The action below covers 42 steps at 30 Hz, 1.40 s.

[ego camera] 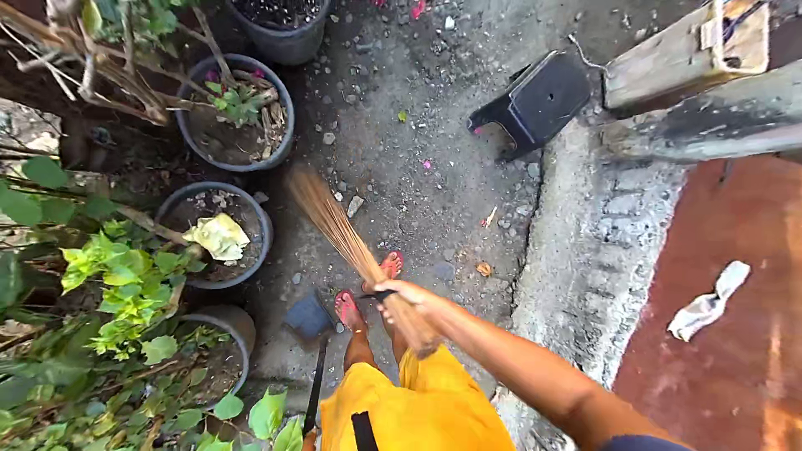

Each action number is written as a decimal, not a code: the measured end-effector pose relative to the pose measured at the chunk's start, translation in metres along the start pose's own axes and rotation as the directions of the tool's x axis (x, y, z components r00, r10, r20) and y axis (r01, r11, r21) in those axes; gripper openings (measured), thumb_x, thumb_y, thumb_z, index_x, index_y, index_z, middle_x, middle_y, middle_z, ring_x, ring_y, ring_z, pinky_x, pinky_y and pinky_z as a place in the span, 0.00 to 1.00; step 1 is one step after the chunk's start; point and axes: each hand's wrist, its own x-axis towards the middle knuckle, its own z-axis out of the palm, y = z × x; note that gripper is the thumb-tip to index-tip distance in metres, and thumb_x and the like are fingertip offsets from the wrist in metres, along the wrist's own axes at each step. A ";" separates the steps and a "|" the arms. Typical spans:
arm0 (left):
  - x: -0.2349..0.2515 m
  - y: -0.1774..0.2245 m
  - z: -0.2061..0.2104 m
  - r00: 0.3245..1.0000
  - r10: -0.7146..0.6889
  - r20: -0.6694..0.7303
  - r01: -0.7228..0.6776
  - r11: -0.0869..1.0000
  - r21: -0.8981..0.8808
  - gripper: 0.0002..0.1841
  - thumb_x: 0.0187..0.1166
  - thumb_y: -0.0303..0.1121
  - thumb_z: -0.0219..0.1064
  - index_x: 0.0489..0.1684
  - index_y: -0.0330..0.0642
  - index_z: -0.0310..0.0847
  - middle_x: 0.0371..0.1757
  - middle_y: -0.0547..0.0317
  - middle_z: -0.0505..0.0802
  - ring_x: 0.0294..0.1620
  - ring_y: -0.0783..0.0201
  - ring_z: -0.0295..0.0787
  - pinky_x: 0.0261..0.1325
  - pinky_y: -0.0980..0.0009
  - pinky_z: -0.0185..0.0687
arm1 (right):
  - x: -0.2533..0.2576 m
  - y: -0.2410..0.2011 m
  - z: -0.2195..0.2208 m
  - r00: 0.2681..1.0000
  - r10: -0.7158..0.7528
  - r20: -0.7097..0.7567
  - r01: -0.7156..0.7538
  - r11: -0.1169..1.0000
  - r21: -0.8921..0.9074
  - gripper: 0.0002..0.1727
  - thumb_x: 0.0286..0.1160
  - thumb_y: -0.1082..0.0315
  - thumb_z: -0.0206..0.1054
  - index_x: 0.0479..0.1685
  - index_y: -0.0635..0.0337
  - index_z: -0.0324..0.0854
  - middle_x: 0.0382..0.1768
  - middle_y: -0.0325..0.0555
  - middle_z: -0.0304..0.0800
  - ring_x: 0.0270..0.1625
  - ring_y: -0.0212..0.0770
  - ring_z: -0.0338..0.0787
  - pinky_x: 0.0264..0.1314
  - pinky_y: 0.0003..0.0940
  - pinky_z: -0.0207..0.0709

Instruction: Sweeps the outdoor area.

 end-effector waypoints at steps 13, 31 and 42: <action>-0.072 0.172 -0.043 0.985 0.128 -0.114 -0.141 0.984 -0.112 0.22 0.94 0.40 0.53 0.80 0.39 0.71 0.32 0.50 0.85 0.17 0.67 0.68 0.19 0.70 0.64 | -0.099 0.002 -0.094 0.991 0.001 -0.136 0.039 0.955 0.293 0.14 0.88 0.54 0.51 0.47 0.55 0.73 0.22 0.40 0.80 0.19 0.35 0.81 0.22 0.30 0.81; -0.115 0.487 -0.090 0.788 0.603 -0.122 -0.505 0.747 0.432 0.23 0.92 0.37 0.56 0.81 0.38 0.70 0.52 0.38 0.88 0.34 0.56 0.85 0.41 0.56 0.85 | -0.153 0.202 -0.142 0.705 0.080 -0.705 0.677 0.218 0.703 0.12 0.91 0.59 0.50 0.47 0.58 0.71 0.24 0.43 0.81 0.23 0.37 0.85 0.28 0.33 0.86; -0.116 0.623 -0.087 0.749 0.654 -0.102 -0.461 0.627 0.628 0.21 0.87 0.35 0.63 0.74 0.35 0.76 0.61 0.32 0.87 0.45 0.46 0.91 0.50 0.48 0.89 | -0.095 0.037 -0.213 0.862 -0.265 -0.432 0.506 0.497 0.705 0.07 0.86 0.63 0.55 0.45 0.56 0.73 0.26 0.41 0.81 0.26 0.35 0.85 0.33 0.32 0.85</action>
